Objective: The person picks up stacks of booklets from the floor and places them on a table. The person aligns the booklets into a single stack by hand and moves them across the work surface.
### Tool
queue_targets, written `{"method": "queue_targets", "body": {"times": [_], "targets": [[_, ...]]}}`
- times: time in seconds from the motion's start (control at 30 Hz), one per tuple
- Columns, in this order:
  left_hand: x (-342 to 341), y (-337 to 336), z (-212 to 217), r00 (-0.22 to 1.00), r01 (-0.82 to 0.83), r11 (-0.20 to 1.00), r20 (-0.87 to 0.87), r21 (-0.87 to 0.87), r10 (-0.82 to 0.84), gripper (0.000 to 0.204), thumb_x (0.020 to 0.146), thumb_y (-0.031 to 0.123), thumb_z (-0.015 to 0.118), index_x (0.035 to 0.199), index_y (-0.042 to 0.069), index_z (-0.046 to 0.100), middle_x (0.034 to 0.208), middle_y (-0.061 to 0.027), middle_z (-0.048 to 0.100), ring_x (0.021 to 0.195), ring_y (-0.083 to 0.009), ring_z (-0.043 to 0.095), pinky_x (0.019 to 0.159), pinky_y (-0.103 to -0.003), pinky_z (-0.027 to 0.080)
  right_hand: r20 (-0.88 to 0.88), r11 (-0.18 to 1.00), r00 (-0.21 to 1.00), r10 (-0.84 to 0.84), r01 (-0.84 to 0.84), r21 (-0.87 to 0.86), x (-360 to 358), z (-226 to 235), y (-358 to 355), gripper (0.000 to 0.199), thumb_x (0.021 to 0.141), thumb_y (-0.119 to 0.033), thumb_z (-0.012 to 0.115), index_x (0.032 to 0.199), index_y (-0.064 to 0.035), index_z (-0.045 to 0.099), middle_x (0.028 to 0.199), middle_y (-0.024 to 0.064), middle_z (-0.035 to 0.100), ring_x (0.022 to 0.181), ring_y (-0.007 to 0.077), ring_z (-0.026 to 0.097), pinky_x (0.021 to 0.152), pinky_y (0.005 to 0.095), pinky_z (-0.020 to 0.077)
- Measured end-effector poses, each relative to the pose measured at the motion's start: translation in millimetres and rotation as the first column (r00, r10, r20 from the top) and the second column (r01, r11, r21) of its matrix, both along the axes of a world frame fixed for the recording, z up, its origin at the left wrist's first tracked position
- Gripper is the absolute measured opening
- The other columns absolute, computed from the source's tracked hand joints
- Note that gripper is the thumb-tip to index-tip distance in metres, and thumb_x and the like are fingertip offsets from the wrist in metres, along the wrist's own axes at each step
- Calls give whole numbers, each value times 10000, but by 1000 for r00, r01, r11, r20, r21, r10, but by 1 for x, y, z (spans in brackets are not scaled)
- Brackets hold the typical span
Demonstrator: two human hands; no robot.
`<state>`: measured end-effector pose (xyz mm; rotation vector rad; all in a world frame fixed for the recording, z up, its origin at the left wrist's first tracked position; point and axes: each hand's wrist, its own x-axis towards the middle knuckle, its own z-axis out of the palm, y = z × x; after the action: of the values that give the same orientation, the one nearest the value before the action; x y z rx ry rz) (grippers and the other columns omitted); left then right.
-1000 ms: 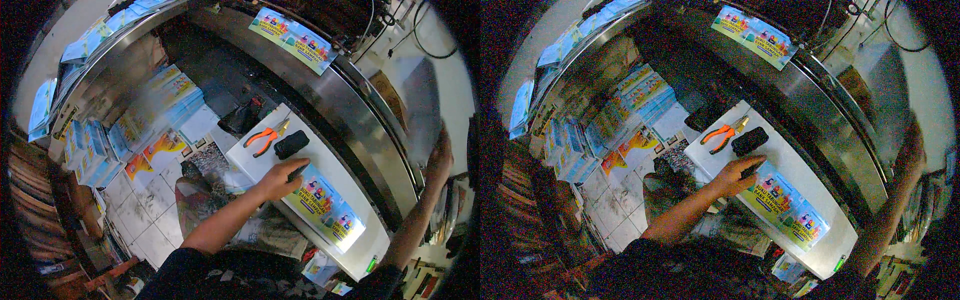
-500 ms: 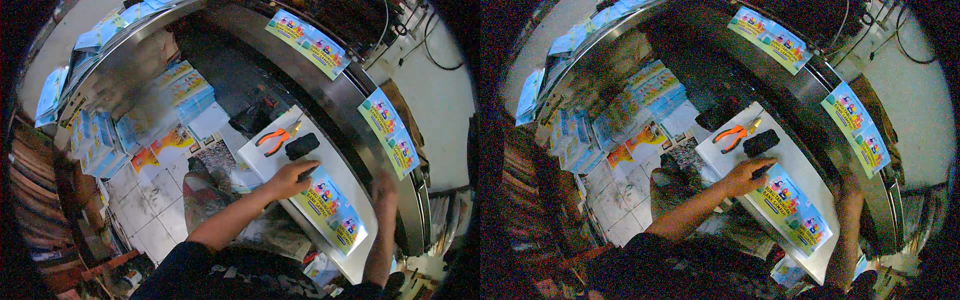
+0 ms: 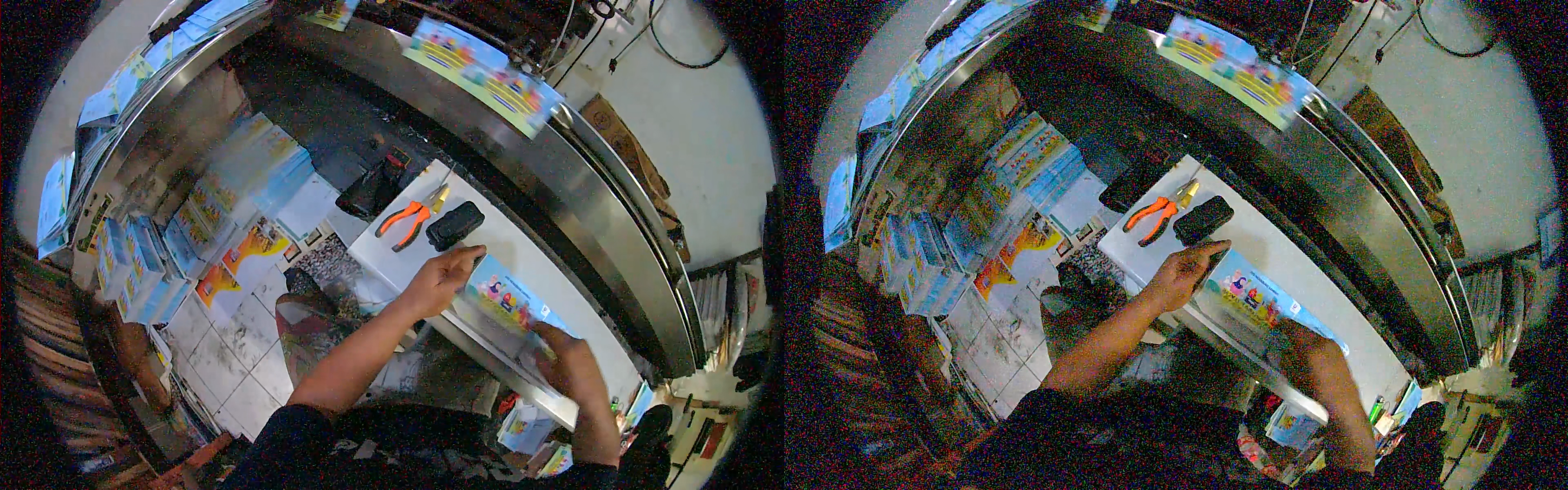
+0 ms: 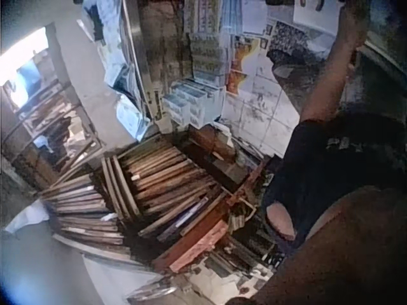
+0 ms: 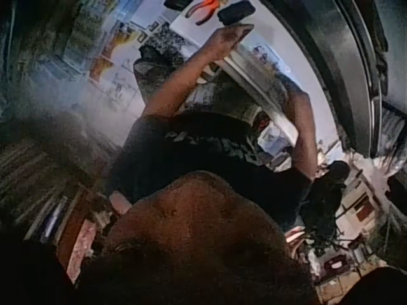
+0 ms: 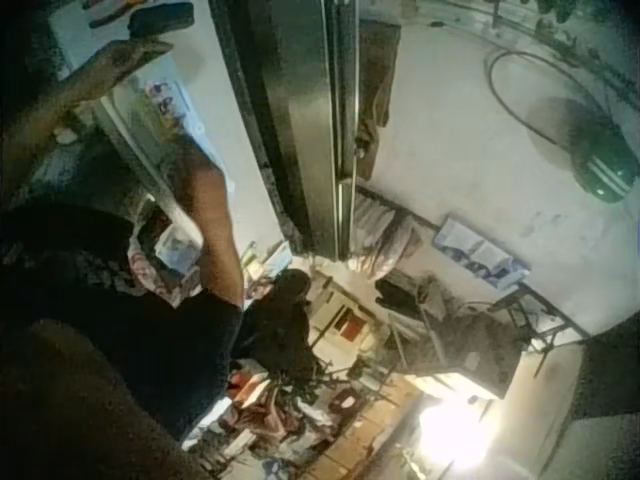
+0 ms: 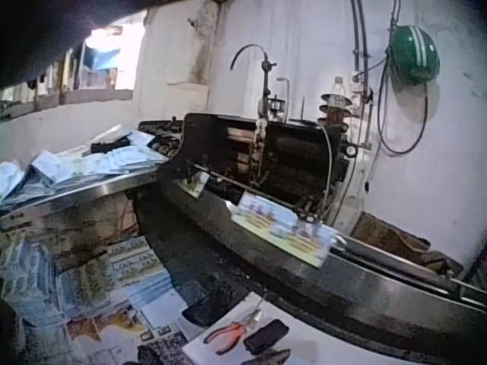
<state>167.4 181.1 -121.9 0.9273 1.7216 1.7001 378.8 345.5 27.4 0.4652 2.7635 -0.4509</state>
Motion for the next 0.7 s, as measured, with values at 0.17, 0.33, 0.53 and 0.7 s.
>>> {"method": "queue_targets", "body": {"times": [0.17, 0.33, 0.53, 0.7], "targets": [[3, -4, 10, 972, -21, 999, -233, -28, 14, 501, 898, 223, 635, 1344, 36, 501, 1362, -172, 530, 1258, -288, 512, 1047, -367, 397, -90, 941, 972, -219, 235, 242, -18, 56, 91, 273, 899, -236, 577, 1101, -67, 649, 978, 210, 674, 923, 401, 647, 760, 456, 511], [1, -3, 6, 958, 10, 999, -287, -35, -20, 553, 856, 162, 648, 1365, 36, 471, 1361, -173, 528, 1277, -309, 496, 1061, -368, 388, -774, 800, 631, 56, 435, 412, -70, 112, 203, 380, 950, -98, 480, 1322, -127, 551, 1218, 142, 638, 1080, 292, 642, 903, 372, 512], [3, 2, 15, 941, 50, 995, -330, -88, -76, 579, 851, 144, 629, 1396, 73, 447, 1414, -174, 473, 1317, -324, 448, 1091, -385, 358, -585, 604, 796, 154, 393, 693, -133, 34, 233, 449, 877, -77, 570, 1313, -180, 560, 1179, 139, 649, 1057, 333, 640, 901, 410, 508], [0, 6, 8, 872, 87, 992, -474, -92, -121, 554, 857, 119, 571, 1397, 93, 454, 1443, -195, 417, 1327, -346, 415, 1101, -393, 343, -527, 826, 836, 151, 186, 532, -112, -11, 164, 468, 868, -122, 618, 1328, -144, 535, 1308, 172, 555, 1154, 350, 570, 961, 436, 471]]}}
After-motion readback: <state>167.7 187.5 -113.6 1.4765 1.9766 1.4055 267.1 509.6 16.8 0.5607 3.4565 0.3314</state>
